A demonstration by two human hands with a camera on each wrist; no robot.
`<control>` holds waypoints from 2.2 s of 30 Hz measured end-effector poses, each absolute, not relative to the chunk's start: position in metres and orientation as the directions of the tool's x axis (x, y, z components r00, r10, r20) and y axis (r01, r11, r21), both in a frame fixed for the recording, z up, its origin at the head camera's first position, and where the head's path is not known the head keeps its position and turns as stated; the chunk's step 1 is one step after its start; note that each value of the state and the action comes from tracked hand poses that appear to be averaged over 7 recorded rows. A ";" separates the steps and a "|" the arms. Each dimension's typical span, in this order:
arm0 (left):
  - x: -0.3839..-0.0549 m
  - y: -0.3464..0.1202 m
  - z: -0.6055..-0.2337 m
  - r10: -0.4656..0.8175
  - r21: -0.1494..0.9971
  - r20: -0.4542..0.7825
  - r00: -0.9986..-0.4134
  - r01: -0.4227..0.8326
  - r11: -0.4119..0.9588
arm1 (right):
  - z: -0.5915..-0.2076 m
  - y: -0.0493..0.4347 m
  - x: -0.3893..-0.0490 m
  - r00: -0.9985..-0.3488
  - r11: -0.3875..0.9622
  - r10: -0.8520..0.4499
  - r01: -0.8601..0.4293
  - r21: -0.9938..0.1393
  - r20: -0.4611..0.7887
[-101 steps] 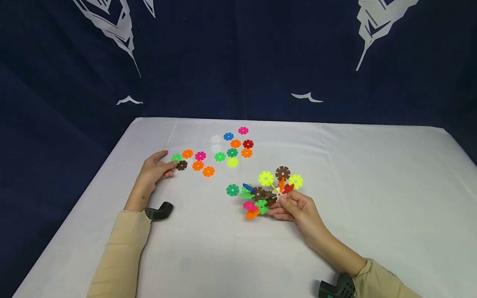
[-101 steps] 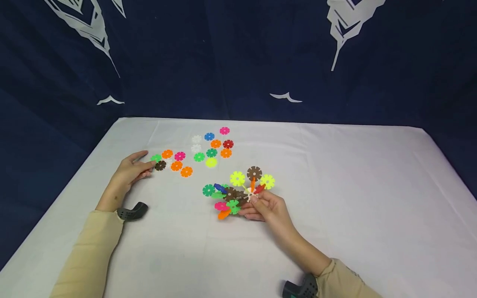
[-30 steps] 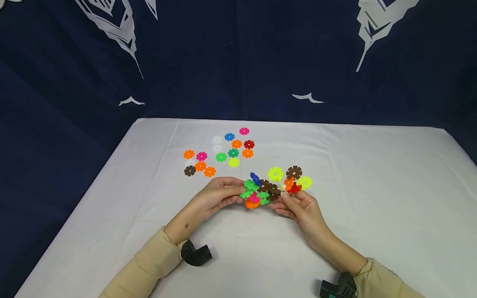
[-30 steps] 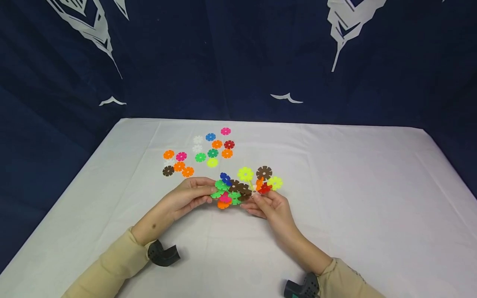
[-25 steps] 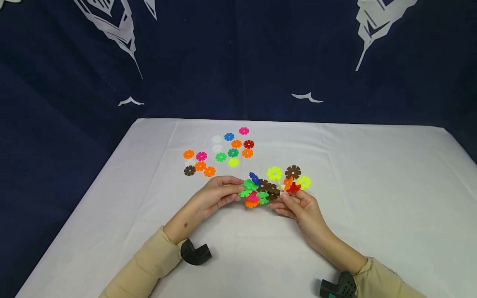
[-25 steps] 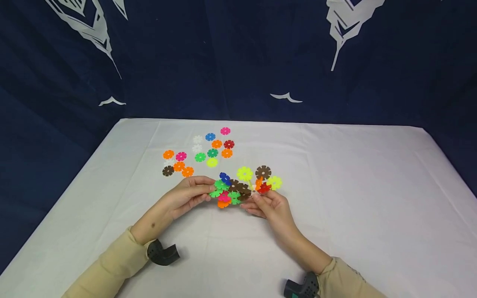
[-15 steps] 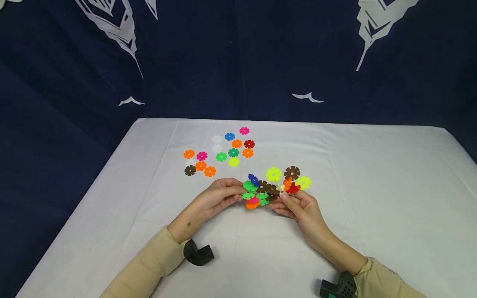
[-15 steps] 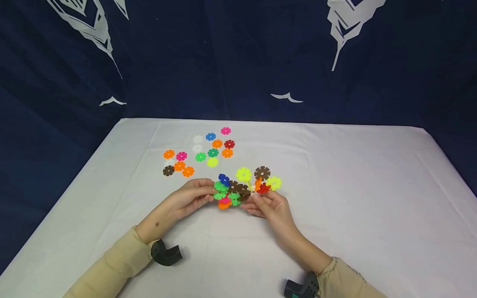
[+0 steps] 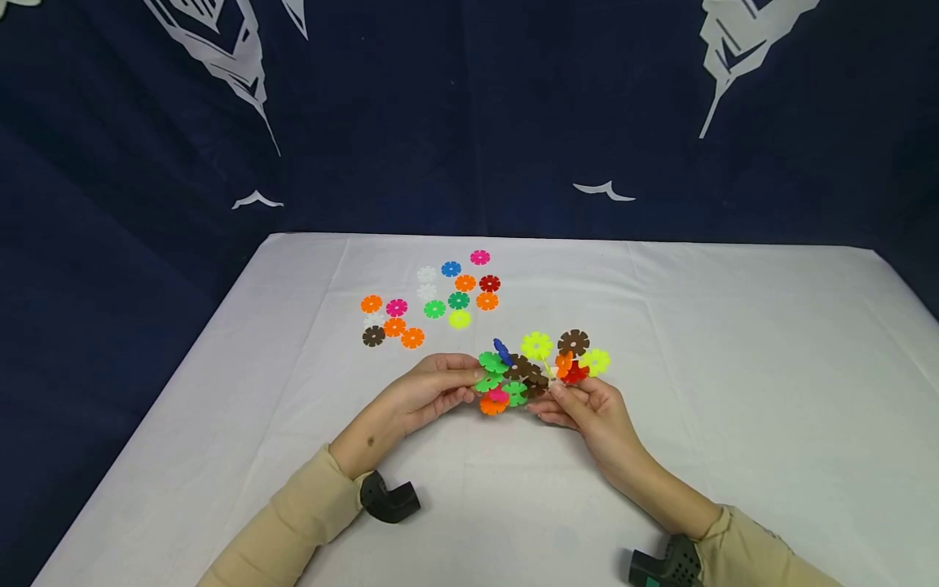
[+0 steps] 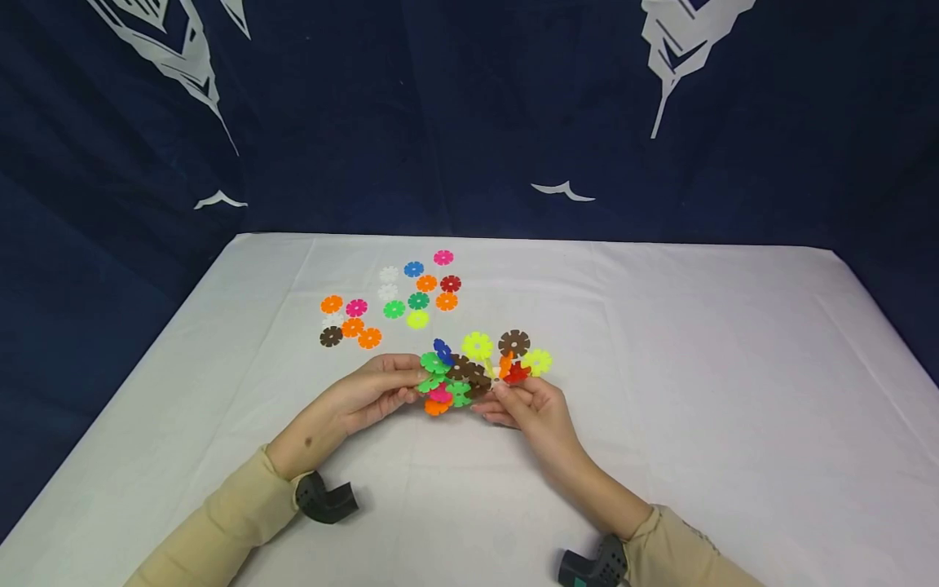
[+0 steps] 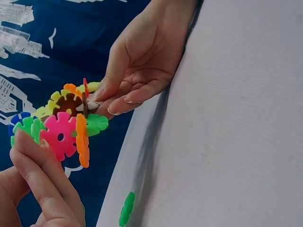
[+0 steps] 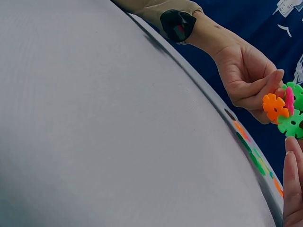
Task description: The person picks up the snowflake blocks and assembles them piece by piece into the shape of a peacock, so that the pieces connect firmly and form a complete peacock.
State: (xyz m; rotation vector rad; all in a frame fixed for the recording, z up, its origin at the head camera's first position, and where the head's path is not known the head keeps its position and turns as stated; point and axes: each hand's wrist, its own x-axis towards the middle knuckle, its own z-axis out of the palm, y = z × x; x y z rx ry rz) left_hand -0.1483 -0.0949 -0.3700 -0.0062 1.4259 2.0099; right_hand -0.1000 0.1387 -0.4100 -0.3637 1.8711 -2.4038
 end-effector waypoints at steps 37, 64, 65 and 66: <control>-0.147 -0.094 -0.383 0.553 0.915 -0.272 -0.788 -0.389 -0.104 | -0.409 0.137 -0.099 -0.975 -0.210 -0.167 -0.107 -0.972 0.144; -0.146 -0.092 -0.391 0.575 0.995 -0.094 -0.813 -0.060 0.077 | -0.410 0.139 -0.100 -0.980 -0.261 -0.138 -0.102 -0.960 0.142; -0.148 -0.094 -0.389 0.576 0.993 -0.115 -0.810 -0.086 0.078 | -0.410 0.139 -0.100 -0.980 -0.257 -0.139 -0.102 -0.961 0.142; -0.150 -0.097 -0.388 0.572 0.991 -0.136 -0.809 -0.111 0.078 | -0.410 0.139 -0.100 -0.980 -0.256 -0.141 -0.101 -0.961 0.141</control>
